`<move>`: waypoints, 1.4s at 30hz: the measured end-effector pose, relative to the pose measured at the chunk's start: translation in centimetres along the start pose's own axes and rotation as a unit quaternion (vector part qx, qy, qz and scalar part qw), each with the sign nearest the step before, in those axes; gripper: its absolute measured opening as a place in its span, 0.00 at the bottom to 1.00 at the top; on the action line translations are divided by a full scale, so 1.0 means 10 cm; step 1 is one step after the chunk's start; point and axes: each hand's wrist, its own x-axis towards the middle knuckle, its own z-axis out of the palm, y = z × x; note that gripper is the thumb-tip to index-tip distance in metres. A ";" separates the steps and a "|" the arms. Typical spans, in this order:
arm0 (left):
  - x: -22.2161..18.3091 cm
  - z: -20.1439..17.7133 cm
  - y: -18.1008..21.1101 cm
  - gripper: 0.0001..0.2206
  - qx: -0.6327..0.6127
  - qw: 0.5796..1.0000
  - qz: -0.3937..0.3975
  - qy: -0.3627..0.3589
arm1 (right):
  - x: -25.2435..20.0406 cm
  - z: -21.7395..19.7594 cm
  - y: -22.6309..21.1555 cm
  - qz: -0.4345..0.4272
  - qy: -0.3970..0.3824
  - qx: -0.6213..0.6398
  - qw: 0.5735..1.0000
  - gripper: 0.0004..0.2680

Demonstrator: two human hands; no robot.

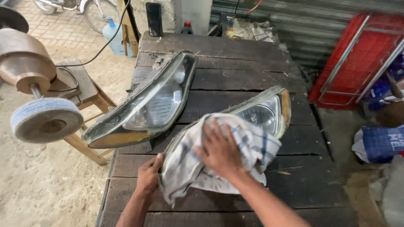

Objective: Cleaning and inspecting car headlights using a cloth on a workbench

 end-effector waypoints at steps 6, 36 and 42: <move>0.28 -0.02 -0.33 0.15 -0.124 0.991 0.025 -0.051 | 0.01 0.13 0.37 0.173 0.102 -0.048 0.978 0.30; 0.08 0.06 -0.15 0.19 -0.116 0.993 0.008 -0.017 | -1.27 -0.97 1.89 0.594 0.022 0.348 0.725 0.26; -0.60 0.38 0.39 0.25 -0.085 0.995 -0.059 -0.008 | -0.70 -0.68 1.85 0.500 0.033 0.599 0.624 0.30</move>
